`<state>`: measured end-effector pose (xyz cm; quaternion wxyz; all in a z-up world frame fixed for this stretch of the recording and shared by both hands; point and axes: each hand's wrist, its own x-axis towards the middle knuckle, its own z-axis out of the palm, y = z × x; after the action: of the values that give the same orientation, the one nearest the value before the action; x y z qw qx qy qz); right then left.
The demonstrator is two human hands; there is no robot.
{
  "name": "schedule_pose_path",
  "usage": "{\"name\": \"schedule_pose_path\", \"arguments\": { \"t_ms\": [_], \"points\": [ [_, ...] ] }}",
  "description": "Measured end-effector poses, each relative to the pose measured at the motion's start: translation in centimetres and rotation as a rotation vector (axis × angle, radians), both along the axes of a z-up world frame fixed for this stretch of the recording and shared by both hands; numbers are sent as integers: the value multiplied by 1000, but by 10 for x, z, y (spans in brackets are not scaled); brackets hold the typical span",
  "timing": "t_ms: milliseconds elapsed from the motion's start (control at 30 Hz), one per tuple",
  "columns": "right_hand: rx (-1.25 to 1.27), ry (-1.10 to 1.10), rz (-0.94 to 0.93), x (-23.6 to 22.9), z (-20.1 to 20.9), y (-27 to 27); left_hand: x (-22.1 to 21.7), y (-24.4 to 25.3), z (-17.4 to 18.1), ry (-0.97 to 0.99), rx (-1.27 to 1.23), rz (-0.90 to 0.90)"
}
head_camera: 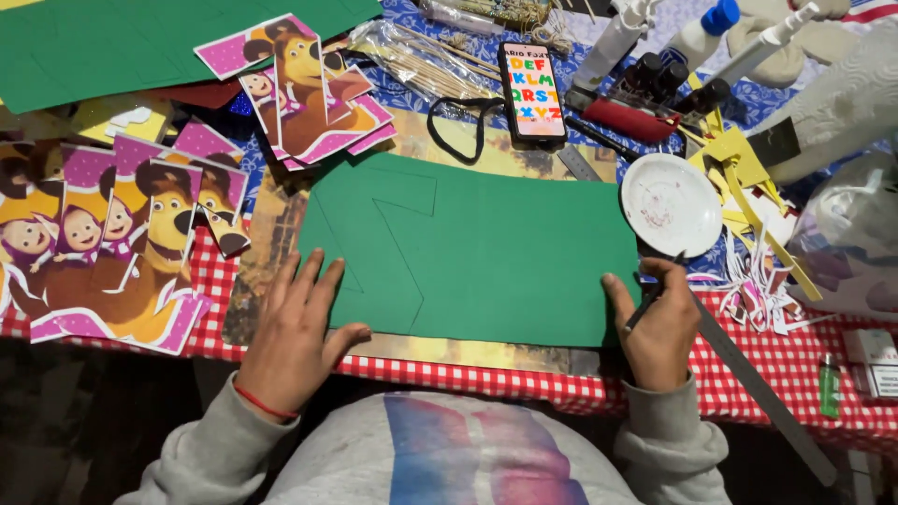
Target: Cutting out pre-drawn letters from green foam and tracing new letters from a template.
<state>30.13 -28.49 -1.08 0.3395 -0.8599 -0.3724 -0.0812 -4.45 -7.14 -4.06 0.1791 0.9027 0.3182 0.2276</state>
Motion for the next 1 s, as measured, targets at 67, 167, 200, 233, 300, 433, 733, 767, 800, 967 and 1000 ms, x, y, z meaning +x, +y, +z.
{"name": "schedule_pose_path", "arguments": {
  "t_ms": [67,167,200,233,300,433,733,767,800,967,1000],
  "points": [
    [88,31,25,13,-7,-10,-1,-2,-2,-17,-5,-7],
    [236,161,50,20,-1,-17,-2,-3,-4,-38,6,-25],
    [292,262,52,21,3,-19,-2,-4,-4,-42,17,-34],
    [297,258,50,19,11,-20,-1,-4,-3,-45,22,-37],
    [376,407,96,15,26,-23,0,-5,0,-14,46,-34],
    [494,435,246,-12,79,-25,13,-14,12,-6,109,-76],
    [745,183,486,-41,151,-54,33,-22,46,-247,318,-263],
    [772,183,490,-50,159,-54,33,-21,58,-313,353,-266],
    [799,182,495,-58,167,-55,33,-20,70,-378,387,-270],
    [859,207,435,-29,128,-85,19,-21,79,-448,486,-165],
    [874,234,422,-17,115,-93,18,-20,78,-498,471,-69]
  ]
}}
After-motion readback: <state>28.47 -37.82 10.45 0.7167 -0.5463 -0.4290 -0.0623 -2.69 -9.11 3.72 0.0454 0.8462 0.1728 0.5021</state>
